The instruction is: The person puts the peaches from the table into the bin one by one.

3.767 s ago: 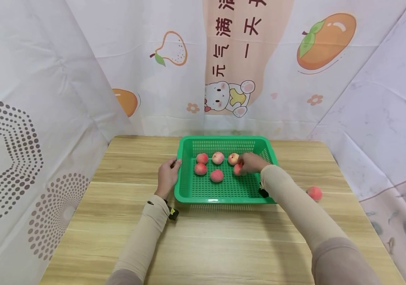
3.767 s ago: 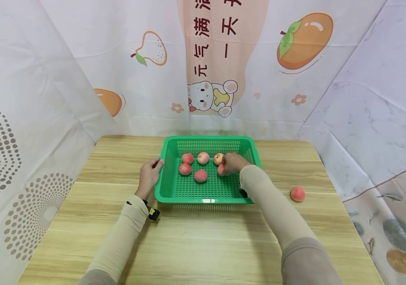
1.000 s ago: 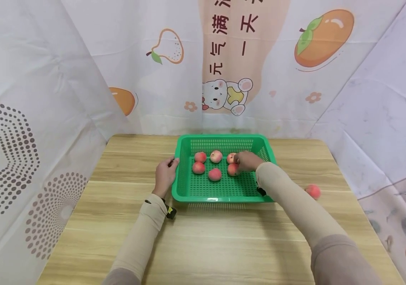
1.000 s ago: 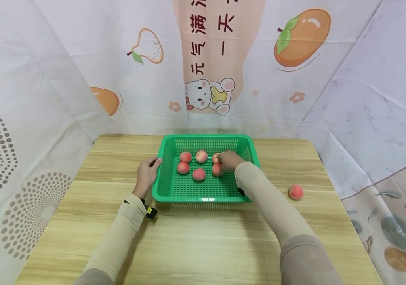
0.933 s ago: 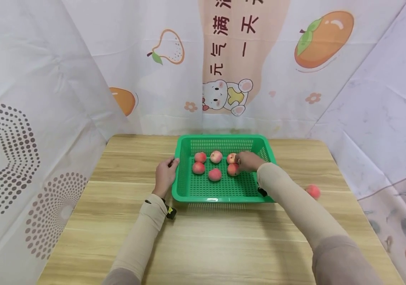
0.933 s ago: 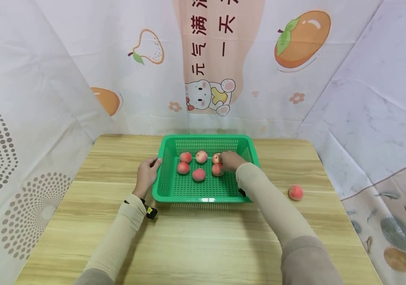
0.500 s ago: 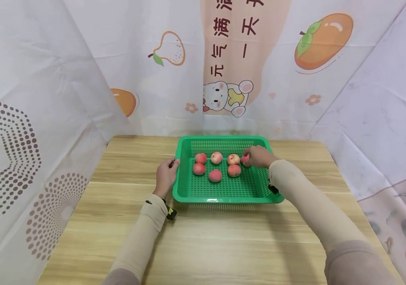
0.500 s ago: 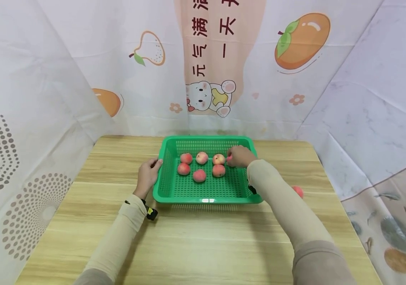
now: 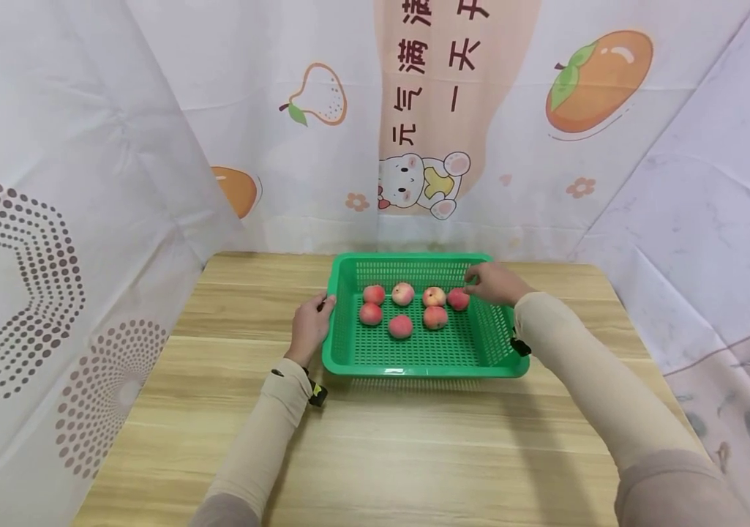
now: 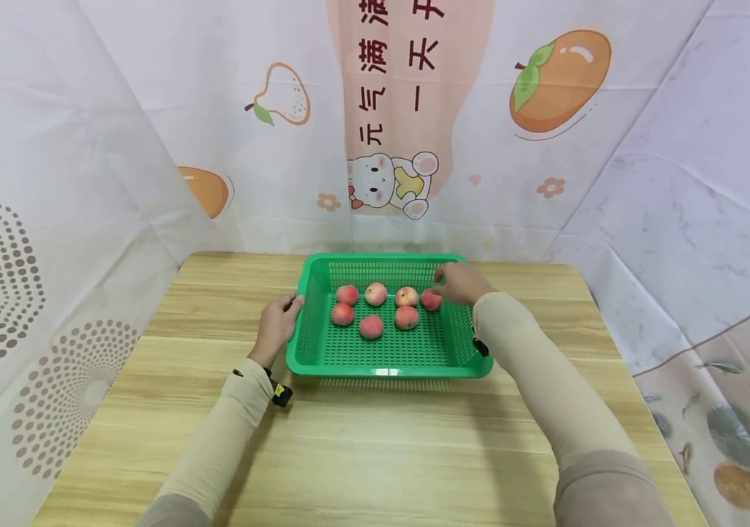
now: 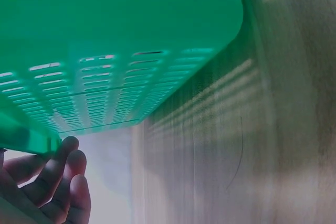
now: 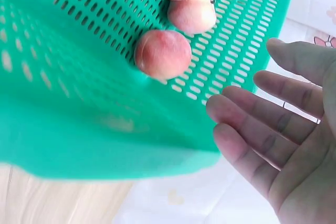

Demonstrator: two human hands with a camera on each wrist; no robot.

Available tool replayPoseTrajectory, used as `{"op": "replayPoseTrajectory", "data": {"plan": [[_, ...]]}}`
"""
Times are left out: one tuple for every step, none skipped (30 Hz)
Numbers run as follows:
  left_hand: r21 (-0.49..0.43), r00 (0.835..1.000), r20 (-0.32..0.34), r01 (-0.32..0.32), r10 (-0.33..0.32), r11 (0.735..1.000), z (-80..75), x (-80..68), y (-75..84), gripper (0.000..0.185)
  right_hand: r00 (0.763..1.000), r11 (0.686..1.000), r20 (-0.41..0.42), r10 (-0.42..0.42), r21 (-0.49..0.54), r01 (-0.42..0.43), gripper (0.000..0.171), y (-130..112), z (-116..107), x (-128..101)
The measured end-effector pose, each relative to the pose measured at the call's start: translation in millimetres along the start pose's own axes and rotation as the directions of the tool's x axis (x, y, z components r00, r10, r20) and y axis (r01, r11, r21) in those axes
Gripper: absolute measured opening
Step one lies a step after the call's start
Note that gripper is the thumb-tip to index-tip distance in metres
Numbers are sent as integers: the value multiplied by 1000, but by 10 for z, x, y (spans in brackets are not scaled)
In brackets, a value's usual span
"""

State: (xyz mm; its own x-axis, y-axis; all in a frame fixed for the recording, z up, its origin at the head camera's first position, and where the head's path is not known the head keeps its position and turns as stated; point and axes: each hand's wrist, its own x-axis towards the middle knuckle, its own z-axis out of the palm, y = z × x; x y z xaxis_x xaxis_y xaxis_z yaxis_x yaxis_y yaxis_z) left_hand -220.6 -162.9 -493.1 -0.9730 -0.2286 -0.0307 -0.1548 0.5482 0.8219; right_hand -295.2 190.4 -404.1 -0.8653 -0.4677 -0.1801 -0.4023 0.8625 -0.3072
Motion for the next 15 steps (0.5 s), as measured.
{"op": "replayPoseTrajectory", "data": {"plan": [[1, 1000, 3, 1, -1, 1000, -1, -4, -1, 51, 1000, 1000, 1, 2, 1, -2, 34, 10, -14, -15], [0, 1000, 5, 3, -3, 1000, -1, -6, -2, 51, 1000, 1000, 0, 6, 5, -6, 33, 17, -27, -26], [1, 1000, 5, 5, -5, 1000, -2, -8, -3, 51, 1000, 1000, 1, 10, 6, -10, 33, 25, -39, -37], [1, 1000, 3, 6, -6, 1000, -2, -8, -4, 51, 1000, 1000, 3, 14, 9, -14, 32, 35, -53, -50], [1, 1000, 0, 6, -6, 1000, 0, -8, -7, 51, 1000, 1000, 7, 21, 15, -21, 32, 47, -65, -62], [2, 1000, -3, 4, -4, 1000, 2, -7, -8, 51, 1000, 1000, 8, 27, 16, -27, 32, 62, -73, -72], [5, 1000, -4, 0, 0, 1000, 5, -7, -10, 51, 999, 999, 10, 33, 18, -33, 32, 77, -82, -84], [9, 1000, -5, -4, 4, 1000, 9, -7, -12, 50, 999, 999, 9, 38, 19, -38, 32, 96, -91, -97], [12, 1000, -7, -11, 11, 1000, 13, -7, -14, 50, 999, 999, 8, 40, 20, -40, 32, 116, -100, -113], [14, 1000, -7, -16, 16, 1000, 17, -7, -16, 50, 999, 999, 6, 42, 23, -42, 32, 137, -108, -129], [16, 1000, -7, -22, 22, 1000, 20, -8, -16, 49, 999, 999, 2, 45, 26, -45, 31, 159, -115, -144], [15, 1000, -7, -28, 28, 999, 22, -10, -14, 49, 999, 999, -3, 45, 28, -45, 31, 184, -121, -159], [18, 999, -5, -37, 37, 999, 23, -12, -13, 48, 999, 999, -9, 45, 29, -44, 31, 207, -130, -175], [16, 999, -7, -41, 42, 999, 23, -12, -9, 48, 999, 999, -15, 45, 31, -45, 30, 230, -139, -191], [14, 999, -8, -47, 47, 999, 22, -11, -6, 48, 999, 999, -21, 43, 32, -43, 30, 251, -147, -206]]}}
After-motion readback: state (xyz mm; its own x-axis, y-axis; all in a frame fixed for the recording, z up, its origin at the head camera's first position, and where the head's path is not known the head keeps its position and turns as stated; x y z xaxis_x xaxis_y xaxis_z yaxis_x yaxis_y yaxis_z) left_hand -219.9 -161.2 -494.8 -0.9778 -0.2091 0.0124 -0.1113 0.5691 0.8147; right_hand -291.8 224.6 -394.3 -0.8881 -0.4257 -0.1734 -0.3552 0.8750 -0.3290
